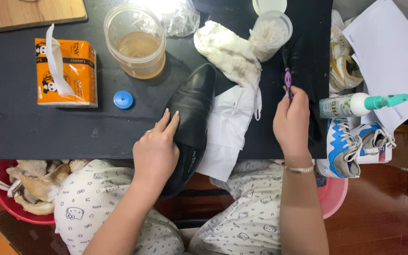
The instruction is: The person cleans a black leather shoe by first wiping it with a tissue, then scrubbing with a toothbrush dipped in liquid, and finally wiping again with fresh tissues. The person handles the shoe, tissues, toothbrush, and a liquid container during the process.
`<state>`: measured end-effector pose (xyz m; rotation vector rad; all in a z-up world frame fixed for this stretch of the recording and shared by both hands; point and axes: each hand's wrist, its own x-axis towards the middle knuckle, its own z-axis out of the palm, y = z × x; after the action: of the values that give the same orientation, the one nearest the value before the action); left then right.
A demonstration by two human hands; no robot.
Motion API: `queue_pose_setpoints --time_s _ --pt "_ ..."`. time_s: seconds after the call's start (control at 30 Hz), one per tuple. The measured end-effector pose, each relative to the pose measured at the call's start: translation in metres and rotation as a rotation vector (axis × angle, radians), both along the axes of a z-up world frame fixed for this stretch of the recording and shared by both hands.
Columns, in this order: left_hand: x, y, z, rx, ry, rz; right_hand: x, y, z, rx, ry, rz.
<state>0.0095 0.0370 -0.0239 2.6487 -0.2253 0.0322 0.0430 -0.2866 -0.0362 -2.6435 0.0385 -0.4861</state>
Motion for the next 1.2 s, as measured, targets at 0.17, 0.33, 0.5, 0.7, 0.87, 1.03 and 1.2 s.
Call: queue_pose_setpoints --time_s 0.17,0.33,0.5,0.7,0.87,1.03,1.2 --pt "-0.003 -0.002 -0.005 0.009 -0.057 -0.002 -0.032 0.02 0.017 0.491 0.324 -0.204" --pt "-0.005 0.002 -0.004 -0.009 -0.121 -0.046 -0.059 0.034 0.024 0.762 0.217 -0.094" --pt "-0.001 0.009 -0.006 0.161 0.316 0.056 -0.078 0.053 0.014 0.928 0.219 0.01" --pt "0.014 0.026 0.008 0.153 -0.057 -0.053 -0.087 0.082 0.013 0.907 0.285 0.247" --pt "0.016 0.031 0.011 0.125 -0.16 -0.062 -0.088 0.103 0.015 0.616 0.31 0.237" --pt "0.019 0.032 0.003 0.119 -0.157 -0.042 -0.107 0.124 -0.002 0.471 0.423 0.272" --pt "0.019 0.033 -0.002 0.123 -0.151 -0.032 -0.119 0.133 0.002 0.325 0.344 0.336"
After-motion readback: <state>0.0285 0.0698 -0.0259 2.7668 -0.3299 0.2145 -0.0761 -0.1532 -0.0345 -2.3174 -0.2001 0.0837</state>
